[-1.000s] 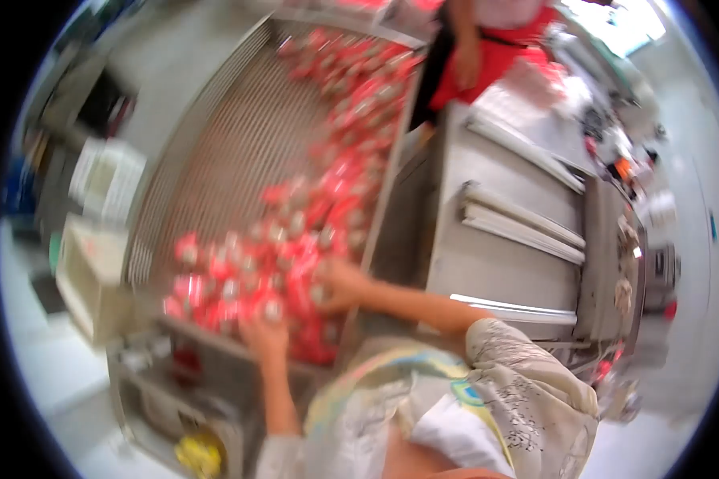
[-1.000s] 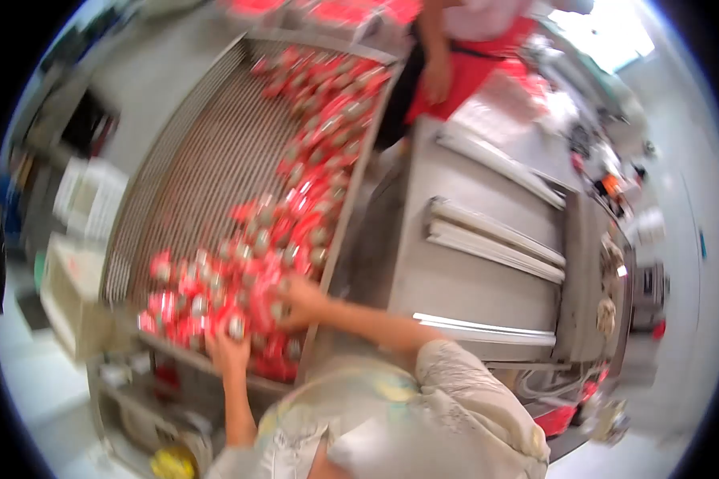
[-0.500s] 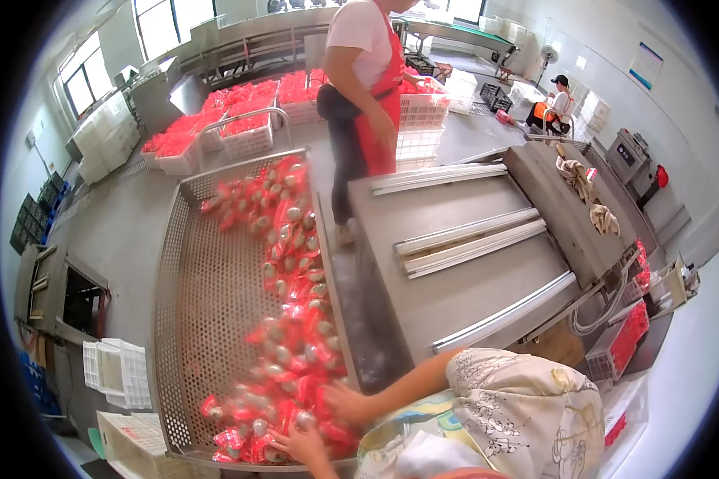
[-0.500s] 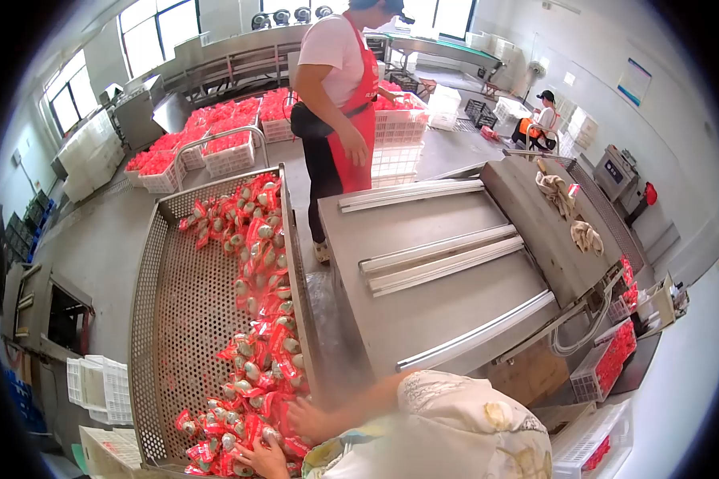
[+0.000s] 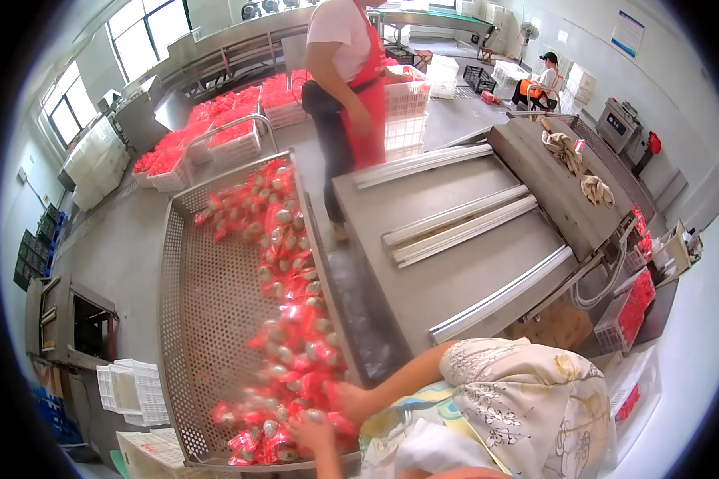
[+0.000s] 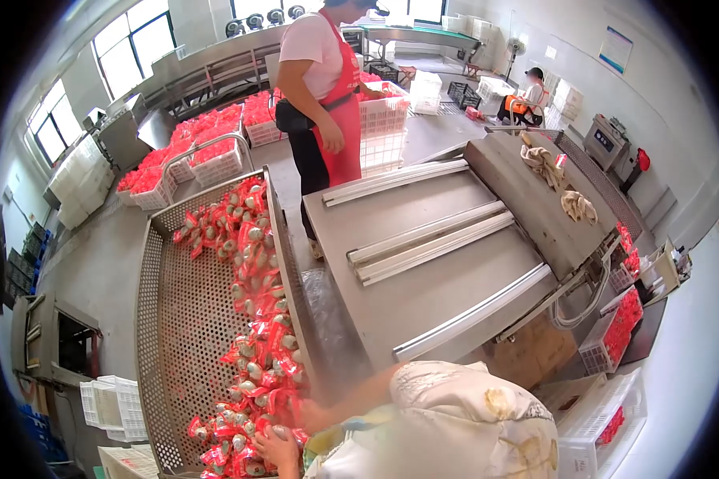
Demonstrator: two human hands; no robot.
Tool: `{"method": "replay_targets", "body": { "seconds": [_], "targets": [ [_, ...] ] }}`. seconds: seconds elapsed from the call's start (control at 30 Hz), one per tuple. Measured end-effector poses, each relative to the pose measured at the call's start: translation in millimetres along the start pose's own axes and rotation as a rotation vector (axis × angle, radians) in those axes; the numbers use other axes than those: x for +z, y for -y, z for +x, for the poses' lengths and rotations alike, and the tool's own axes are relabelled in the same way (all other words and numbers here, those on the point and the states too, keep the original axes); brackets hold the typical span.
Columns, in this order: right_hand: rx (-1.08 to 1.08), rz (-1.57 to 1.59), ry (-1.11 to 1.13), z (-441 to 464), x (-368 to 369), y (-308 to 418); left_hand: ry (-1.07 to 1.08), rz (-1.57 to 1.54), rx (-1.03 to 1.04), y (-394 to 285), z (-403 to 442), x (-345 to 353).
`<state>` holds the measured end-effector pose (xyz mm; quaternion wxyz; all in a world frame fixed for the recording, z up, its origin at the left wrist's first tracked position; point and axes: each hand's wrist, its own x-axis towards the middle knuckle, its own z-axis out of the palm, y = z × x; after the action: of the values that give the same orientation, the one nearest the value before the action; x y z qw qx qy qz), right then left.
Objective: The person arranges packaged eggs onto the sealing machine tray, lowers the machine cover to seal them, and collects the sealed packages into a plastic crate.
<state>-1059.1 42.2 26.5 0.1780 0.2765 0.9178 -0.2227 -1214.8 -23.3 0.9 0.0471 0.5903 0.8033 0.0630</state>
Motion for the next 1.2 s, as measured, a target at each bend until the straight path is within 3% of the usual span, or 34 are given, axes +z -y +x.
{"method": "replay_targets", "body": {
  "seconds": [0.07, 0.17, 0.23, 0.3, 0.33, 0.4, 0.43, 0.5, 0.53, 0.6, 0.63, 0.7, 0.73, 0.8, 0.83, 0.9, 0.97, 1.03, 1.1, 1.17, 1.2],
  "targets": [
    [-0.120, 0.061, -0.073, 7.3, 24.7, -10.4, 0.028, 0.094, 0.032, -0.2, 0.1, 17.1],
    [-0.402, -0.261, -0.711, 35.3, 100.4, -33.5, -0.134, 0.206, 0.201, 7.1, -15.6, 41.4],
    [-0.465, -0.230, -1.008, 44.7, 123.5, -37.9, -0.128, -0.024, 0.258, 3.6, -13.1, 16.6],
    [-0.613, 0.457, -0.964, 31.7, 132.0, -38.1, -0.010, -0.255, 0.228, -20.9, -14.2, -46.9],
    [-0.581, 0.811, -0.755, 22.3, 133.8, -35.1, 0.084, -0.362, 0.160, -44.1, -10.0, -92.6],
    [-0.494, 0.561, -0.711, 22.6, 144.3, -24.5, 0.264, -0.455, 0.092, -45.1, -8.7, -106.2],
    [-0.425, -0.042, -0.844, 38.2, 153.8, -21.6, 0.141, -0.171, 0.279, -25.2, -17.1, -63.8],
    [-0.280, -0.792, -0.914, 56.7, 165.1, -18.7, 0.211, -0.092, 0.269, -21.2, -22.8, -43.7],
    [-0.224, -0.930, -0.896, 63.9, 169.5, -18.4, 0.243, -0.053, 0.271, -20.3, -23.3, -38.2],
    [-0.272, -0.260, -0.756, 69.5, 174.2, -16.8, 0.356, 0.017, 0.249, -19.4, -21.8, -34.8],
    [-0.344, 0.536, -0.573, 67.4, 174.9, -15.9, 0.405, 0.022, 0.240, -21.3, -21.5, -37.2],
    [-0.355, 0.887, -0.395, 53.6, 173.8, -12.2, 0.401, 0.075, 0.276, -18.0, -25.8, -28.9],
    [-0.314, 0.457, -0.447, 24.9, 140.1, -8.1, 0.345, 0.125, 0.322, -10.0, -28.3, -13.7],
    [-0.222, 0.249, -0.520, -42.7, 63.8, 5.1, 0.302, 0.202, 0.360, -4.7, -32.8, -3.2],
    [-0.184, 0.466, -0.560, -81.6, 26.8, 9.8, 0.311, 0.225, 0.349, -8.7, -32.7, -4.5],
    [-0.137, 0.536, -0.629, -116.2, 33.1, 12.1, 0.349, 0.310, 0.333, -21.1, -32.9, -7.5],
    [-0.113, 0.235, -0.683, -128.8, 77.0, -2.8, 0.403, 0.433, 0.320, -35.7, -29.4, -8.3],
    [0.121, 0.665, -0.580, -202.5, -10.2, 28.6, 0.324, 0.421, 0.348, -25.8, -29.9, 20.2],
    [0.235, 0.826, -0.655, -239.9, -11.6, 36.2, 0.311, 0.349, 0.325, -15.4, -24.6, 34.5],
    [0.229, 0.711, -0.917, -251.1, 61.9, 22.9, 0.209, 0.241, 0.287, -31.5, -33.2, 17.9],
    [0.345, 0.581, -0.922, -273.6, 75.4, 29.2, 0.167, 0.194, 0.264, -35.5, -44.9, 6.6]
  ]
}}
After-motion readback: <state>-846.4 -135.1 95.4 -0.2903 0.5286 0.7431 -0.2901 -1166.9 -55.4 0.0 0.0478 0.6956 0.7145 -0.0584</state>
